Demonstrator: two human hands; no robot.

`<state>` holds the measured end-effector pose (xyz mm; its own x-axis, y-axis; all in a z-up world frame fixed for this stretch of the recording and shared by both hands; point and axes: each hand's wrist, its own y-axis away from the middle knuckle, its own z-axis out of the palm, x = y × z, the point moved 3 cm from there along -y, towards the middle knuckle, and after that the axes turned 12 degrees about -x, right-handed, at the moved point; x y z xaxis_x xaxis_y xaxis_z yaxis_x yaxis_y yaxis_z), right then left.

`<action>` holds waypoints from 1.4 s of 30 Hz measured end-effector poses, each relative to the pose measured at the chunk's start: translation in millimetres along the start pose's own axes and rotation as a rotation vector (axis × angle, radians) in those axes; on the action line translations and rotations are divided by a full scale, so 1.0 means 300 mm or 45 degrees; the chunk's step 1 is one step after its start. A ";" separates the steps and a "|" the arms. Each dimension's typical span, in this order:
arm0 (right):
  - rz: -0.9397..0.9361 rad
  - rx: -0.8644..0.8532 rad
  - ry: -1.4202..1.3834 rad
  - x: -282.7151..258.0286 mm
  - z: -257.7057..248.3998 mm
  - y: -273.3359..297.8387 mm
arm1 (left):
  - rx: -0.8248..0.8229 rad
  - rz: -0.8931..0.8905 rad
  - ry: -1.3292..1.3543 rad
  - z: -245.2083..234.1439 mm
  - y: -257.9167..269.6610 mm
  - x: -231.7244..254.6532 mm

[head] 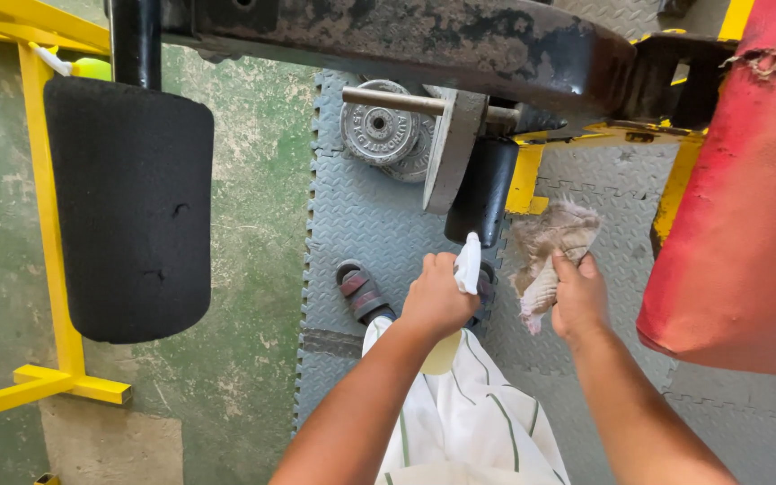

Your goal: Cleaning and wiping down various gym machines and surfaces with a spray bottle and cloth.

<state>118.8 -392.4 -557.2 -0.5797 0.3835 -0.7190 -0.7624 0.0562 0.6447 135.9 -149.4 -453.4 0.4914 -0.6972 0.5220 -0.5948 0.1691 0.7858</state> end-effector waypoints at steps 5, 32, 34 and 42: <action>0.005 -0.037 0.020 -0.033 0.075 -0.006 | -0.022 -0.031 -0.096 -0.009 -0.025 -0.011; -0.494 -0.715 2.345 0.300 0.269 -0.241 | 0.283 0.618 -0.019 -0.037 -0.098 -0.112; -0.524 -0.752 2.312 0.317 0.241 -0.251 | 0.282 0.635 -0.018 -0.033 -0.092 -0.116; -0.726 -0.423 1.601 0.110 0.276 -0.602 | 0.178 0.584 -0.053 -0.018 -0.085 -0.126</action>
<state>261.1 -313.5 -675.7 0.0942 -0.6901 -0.7176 -0.9040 -0.3612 0.2287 136.0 -123.7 -491.4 0.1338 -0.6003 0.7885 -0.8256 0.3726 0.4238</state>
